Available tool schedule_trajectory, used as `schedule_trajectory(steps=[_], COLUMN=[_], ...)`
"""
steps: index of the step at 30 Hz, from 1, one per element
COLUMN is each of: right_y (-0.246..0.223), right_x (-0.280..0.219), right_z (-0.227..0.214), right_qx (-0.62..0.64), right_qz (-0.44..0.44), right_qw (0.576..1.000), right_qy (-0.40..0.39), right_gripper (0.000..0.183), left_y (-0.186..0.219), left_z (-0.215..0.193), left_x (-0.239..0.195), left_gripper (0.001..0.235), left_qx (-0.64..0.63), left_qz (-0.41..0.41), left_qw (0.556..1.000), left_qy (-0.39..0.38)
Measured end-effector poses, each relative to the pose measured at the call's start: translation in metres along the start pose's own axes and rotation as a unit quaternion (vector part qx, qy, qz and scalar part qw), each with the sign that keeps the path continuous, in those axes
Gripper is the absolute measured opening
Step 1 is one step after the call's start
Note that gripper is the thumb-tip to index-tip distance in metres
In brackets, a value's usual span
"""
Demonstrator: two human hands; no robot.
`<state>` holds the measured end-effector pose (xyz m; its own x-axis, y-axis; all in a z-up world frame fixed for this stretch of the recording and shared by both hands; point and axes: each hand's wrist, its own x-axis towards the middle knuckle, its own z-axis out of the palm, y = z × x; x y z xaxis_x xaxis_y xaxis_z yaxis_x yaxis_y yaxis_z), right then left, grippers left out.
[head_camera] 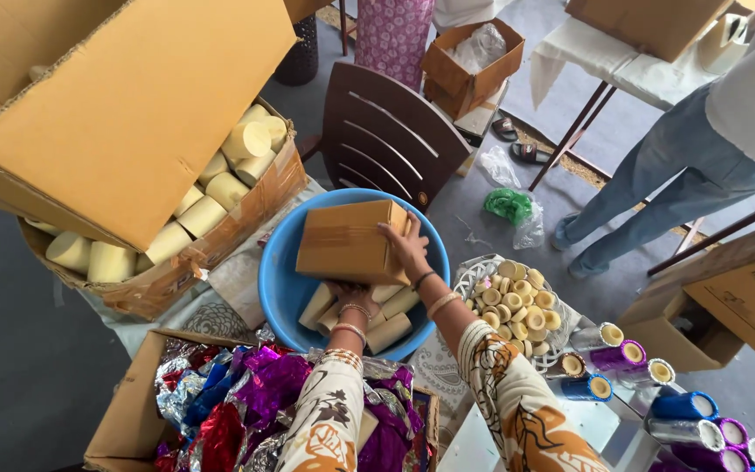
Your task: The person places small, colorful foil-wrapped candles into a cardboard box. They then close the box flaps and seal the package using a roll of clear packing tape and a tape dispenser. Finally, the sealed box is placed into a blue plastic basin.
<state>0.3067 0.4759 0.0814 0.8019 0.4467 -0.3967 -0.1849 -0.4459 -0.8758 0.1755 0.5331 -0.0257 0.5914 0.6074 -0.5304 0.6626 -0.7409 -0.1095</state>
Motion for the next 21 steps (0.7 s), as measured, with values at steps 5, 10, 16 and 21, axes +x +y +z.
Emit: schedule_trajectory(steps=[5,10,16,21], right_y=[0.012,0.072,0.046,0.092], right_x=[0.027,0.072,-0.055,-0.208], right_z=[-0.017,-0.018,-0.075,-0.143], right_qx=[0.015,-0.152,-0.057,0.002], right_qz=[-0.029,-0.199,-0.260,-0.316], right_qw=[0.997,0.968,0.964,0.949], right_qy=[-0.067,-0.014,0.000,-0.006], right_gripper=[0.104,0.078,0.053,0.031], left_y=[0.003,0.006,-0.004,-0.023], left_z=[0.006,0.002,0.030,0.055], left_x=[0.009,0.004,0.037,0.056], left_gripper=[0.083,0.086,0.082,0.073], left_qx=[-0.006,0.012,0.024,0.051], left_qz=[0.023,0.030,0.045,0.091], left_qw=[0.998,0.994,0.994,0.994], left_qy=[-0.051,-0.103,-0.097,-0.044])
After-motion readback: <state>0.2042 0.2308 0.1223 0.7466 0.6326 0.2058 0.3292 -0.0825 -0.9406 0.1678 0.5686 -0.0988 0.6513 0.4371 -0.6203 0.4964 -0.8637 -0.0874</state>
